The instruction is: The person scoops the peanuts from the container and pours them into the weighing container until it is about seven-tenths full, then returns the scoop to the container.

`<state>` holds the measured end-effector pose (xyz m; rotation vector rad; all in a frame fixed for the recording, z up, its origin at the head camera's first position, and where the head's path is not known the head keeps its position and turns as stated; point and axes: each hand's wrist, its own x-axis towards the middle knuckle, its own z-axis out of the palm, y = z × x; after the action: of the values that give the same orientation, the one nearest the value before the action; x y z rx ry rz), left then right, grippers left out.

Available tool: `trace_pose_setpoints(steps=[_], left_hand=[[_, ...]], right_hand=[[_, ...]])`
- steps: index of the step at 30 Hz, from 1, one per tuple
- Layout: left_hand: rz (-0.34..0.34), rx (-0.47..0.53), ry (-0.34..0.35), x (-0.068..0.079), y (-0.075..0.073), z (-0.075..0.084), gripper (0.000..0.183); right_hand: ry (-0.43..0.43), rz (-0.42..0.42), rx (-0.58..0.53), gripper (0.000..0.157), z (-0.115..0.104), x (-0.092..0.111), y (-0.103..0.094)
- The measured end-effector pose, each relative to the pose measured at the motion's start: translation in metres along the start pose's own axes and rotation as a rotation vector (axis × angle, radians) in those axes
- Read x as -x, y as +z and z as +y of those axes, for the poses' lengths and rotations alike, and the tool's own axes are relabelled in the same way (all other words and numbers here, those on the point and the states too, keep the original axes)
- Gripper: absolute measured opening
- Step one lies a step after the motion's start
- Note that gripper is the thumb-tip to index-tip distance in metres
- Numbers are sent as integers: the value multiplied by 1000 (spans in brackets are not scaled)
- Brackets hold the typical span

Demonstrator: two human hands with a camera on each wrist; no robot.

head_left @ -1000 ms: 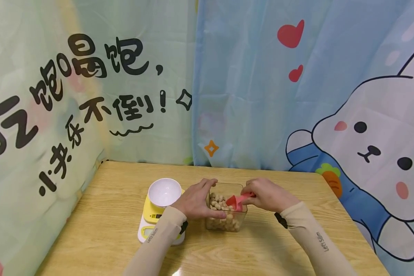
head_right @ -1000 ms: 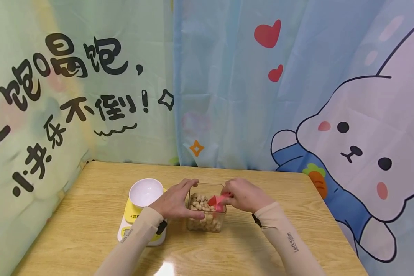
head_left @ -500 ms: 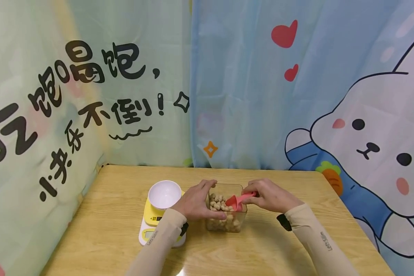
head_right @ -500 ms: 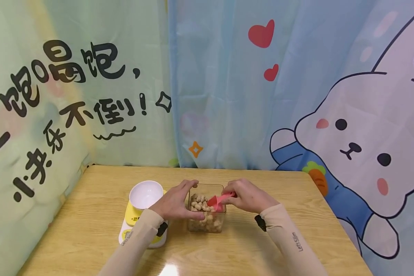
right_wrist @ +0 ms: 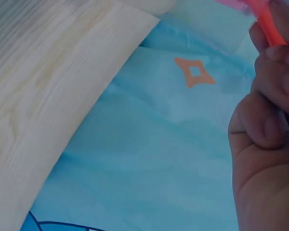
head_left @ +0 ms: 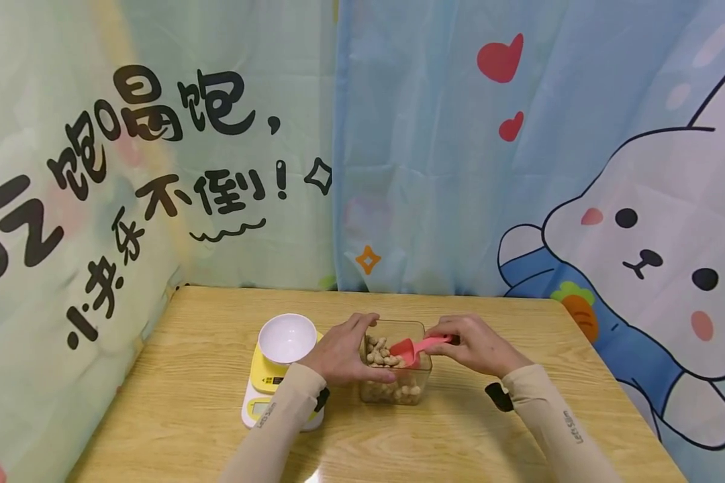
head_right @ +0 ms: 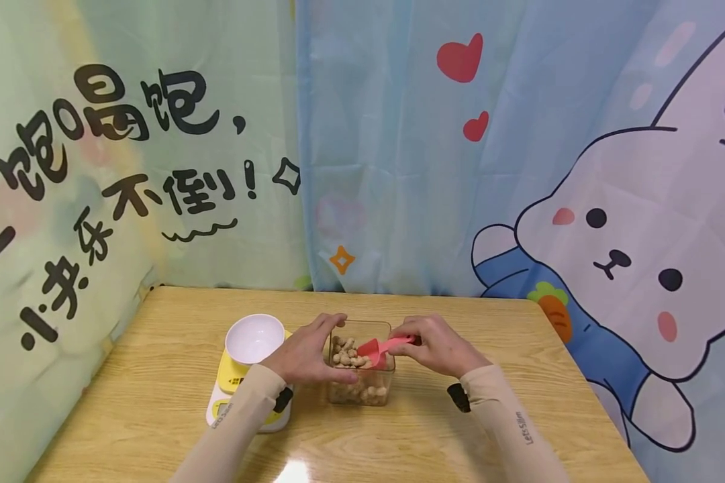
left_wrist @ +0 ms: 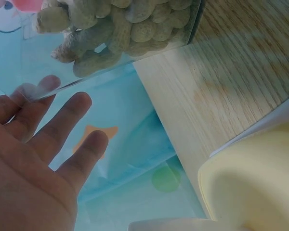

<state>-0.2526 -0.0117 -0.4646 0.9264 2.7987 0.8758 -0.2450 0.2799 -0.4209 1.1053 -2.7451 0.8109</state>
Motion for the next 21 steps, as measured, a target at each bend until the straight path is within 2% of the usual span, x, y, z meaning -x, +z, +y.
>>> trace_pose_setpoints(steps=[4, 12, 21], left_hand=[[6, -5, 6, -1, -1, 0, 112], [10, -5, 15, -1, 1, 0, 110], [1, 0, 10, 0, 2, -1, 110]], right_hand=[[-22, 31, 1, 11, 0, -3, 2], [19, 22, -34, 13, 1, -1, 6], [38, 78, -79, 10, 0, 1, 15]])
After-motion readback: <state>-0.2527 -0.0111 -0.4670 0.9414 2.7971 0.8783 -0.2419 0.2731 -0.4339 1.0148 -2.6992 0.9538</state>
